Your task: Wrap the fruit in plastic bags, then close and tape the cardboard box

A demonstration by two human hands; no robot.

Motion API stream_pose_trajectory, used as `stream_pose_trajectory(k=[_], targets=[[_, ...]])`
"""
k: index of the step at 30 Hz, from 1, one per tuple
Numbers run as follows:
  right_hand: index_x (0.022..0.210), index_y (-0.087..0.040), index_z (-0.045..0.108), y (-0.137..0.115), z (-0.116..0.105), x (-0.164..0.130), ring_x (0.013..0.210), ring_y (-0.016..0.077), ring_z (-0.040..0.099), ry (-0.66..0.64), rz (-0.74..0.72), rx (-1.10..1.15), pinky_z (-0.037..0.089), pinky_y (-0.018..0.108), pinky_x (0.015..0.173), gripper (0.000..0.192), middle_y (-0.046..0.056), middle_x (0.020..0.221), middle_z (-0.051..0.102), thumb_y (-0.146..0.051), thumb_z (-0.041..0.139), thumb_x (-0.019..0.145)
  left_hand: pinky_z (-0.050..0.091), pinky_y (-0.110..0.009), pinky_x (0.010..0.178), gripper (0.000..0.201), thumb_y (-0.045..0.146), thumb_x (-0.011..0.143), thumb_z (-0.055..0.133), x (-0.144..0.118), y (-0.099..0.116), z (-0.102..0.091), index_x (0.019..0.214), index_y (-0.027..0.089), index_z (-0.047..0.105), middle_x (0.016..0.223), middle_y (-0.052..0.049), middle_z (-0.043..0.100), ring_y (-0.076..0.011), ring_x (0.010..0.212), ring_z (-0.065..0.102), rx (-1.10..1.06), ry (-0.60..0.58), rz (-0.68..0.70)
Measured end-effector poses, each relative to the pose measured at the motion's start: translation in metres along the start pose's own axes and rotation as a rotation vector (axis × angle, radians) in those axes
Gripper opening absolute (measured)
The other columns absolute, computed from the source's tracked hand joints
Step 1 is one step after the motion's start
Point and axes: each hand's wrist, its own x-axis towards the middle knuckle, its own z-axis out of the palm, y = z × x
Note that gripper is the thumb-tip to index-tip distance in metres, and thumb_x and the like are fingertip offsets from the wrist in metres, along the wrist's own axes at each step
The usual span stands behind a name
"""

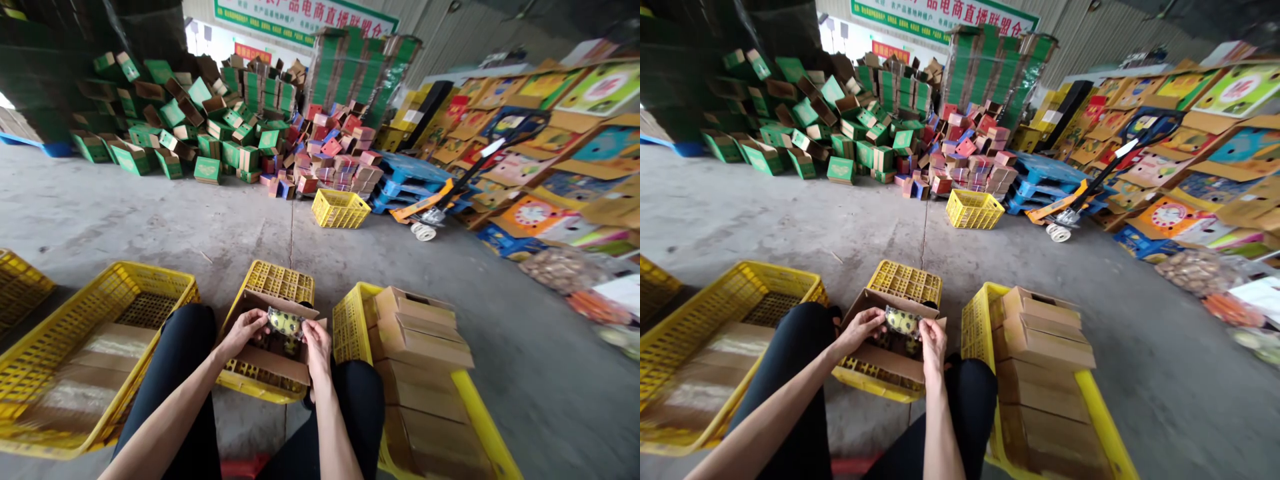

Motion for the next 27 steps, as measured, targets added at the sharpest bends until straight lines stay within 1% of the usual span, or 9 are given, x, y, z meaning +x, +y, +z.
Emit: stream_pose_trajectory(k=[4, 6, 9, 11, 14, 18, 20, 24, 27], targets=[[0.084, -0.020, 0.079, -0.002, 0.002, -0.002, 0.050, 0.0136, 0.052, -0.032, -0.017, 0.025, 0.040, 0.026, 0.046, 0.047, -0.001, 0.058, 0.064, -0.064, 0.085, 0.067, 0.056, -0.024, 0.068, 0.047, 0.053, 0.069, 0.092, 0.001, -0.002, 0.000, 0.087, 0.017, 0.069, 0.081, -0.003, 0.072, -0.0175, 0.075, 0.073, -0.083, 0.052, -0.045], [0.086, -0.020, 0.079, -0.003, 0.002, -0.003, 0.051, 0.0151, 0.056, -0.042, -0.007, 0.036, 0.044, 0.026, 0.047, 0.049, 0.000, 0.059, 0.066, -0.064, 0.086, 0.066, 0.059, -0.029, 0.080, 0.045, 0.049, 0.068, 0.094, 0.002, -0.002, 0.000, 0.087, 0.017, 0.070, 0.085, -0.003, 0.072, -0.0180, 0.080, 0.074, -0.147, 0.059, -0.050], [0.090, -0.020, 0.080, -0.006, 0.003, -0.005, 0.066, 0.0206, 0.070, -0.065, 0.029, 0.077, 0.057, 0.031, 0.059, 0.052, 0.005, 0.077, 0.076, -0.063, 0.090, 0.063, 0.060, -0.034, 0.088, 0.044, 0.046, 0.067, 0.095, 0.004, -0.001, 0.000, 0.087, 0.016, 0.071, 0.088, -0.003, 0.071, -0.0180, 0.084, 0.072, -0.240, 0.060, -0.054], [0.090, -0.020, 0.081, -0.008, 0.004, -0.007, 0.075, 0.0230, 0.074, -0.065, 0.050, 0.118, 0.063, 0.036, 0.072, 0.053, 0.007, 0.088, 0.079, -0.064, 0.091, 0.061, 0.060, -0.036, 0.089, 0.044, 0.051, 0.069, 0.093, 0.005, 0.000, 0.001, 0.086, 0.016, 0.071, 0.089, -0.004, 0.071, -0.0182, 0.085, 0.071, -0.271, 0.067, -0.060], [0.085, -0.019, 0.081, -0.010, 0.006, -0.009, 0.082, 0.0252, 0.075, -0.060, 0.060, 0.129, 0.065, 0.042, 0.084, 0.053, 0.008, 0.086, 0.078, -0.067, 0.088, 0.064, 0.061, -0.034, 0.085, 0.044, 0.056, 0.072, 0.089, 0.004, 0.001, 0.001, 0.084, 0.017, 0.071, 0.089, -0.004, 0.070, -0.0178, 0.084, 0.069, -0.236, 0.091, -0.045], [0.079, -0.018, 0.081, -0.012, 0.006, -0.010, 0.087, 0.0287, 0.075, -0.079, 0.057, 0.096, 0.064, 0.046, 0.088, 0.052, 0.009, 0.085, 0.079, -0.067, 0.088, 0.064, 0.059, -0.027, 0.078, 0.041, 0.047, 0.067, 0.094, 0.001, 0.000, 0.001, 0.081, 0.017, 0.070, 0.086, -0.002, 0.069, -0.0161, 0.081, 0.068, -0.141, 0.054, -0.022], [0.081, -0.019, 0.081, -0.013, 0.005, -0.011, 0.088, 0.0286, 0.075, -0.095, 0.060, 0.096, 0.064, 0.045, 0.089, 0.050, 0.008, 0.087, 0.079, -0.064, 0.091, 0.061, 0.058, -0.027, 0.077, 0.041, 0.044, 0.065, 0.096, -0.001, -0.001, 0.001, 0.086, 0.018, 0.072, 0.089, -0.002, 0.070, -0.0161, 0.081, 0.069, -0.132, 0.041, -0.017], [0.083, -0.019, 0.081, -0.013, 0.004, -0.012, 0.088, 0.0269, 0.075, -0.120, 0.083, 0.118, 0.063, 0.044, 0.091, 0.049, 0.007, 0.087, 0.079, -0.060, 0.093, 0.059, 0.059, -0.030, 0.082, 0.054, 0.042, 0.063, 0.098, -0.001, -0.003, 0.002, 0.106, 0.020, 0.074, 0.110, -0.006, 0.072, -0.0202, 0.093, 0.072, -0.156, 0.090, -0.013], [0.089, -0.019, 0.080, -0.013, 0.004, -0.012, 0.091, 0.0269, 0.075, -0.107, 0.097, 0.159, 0.063, 0.043, 0.091, 0.050, 0.007, 0.093, 0.080, -0.056, 0.095, 0.058, 0.059, -0.033, 0.086, 0.064, 0.042, 0.061, 0.099, 0.000, -0.004, 0.003, 0.115, 0.019, 0.073, 0.124, -0.009, 0.070, -0.0232, 0.102, 0.072, -0.189, 0.131, -0.025]])
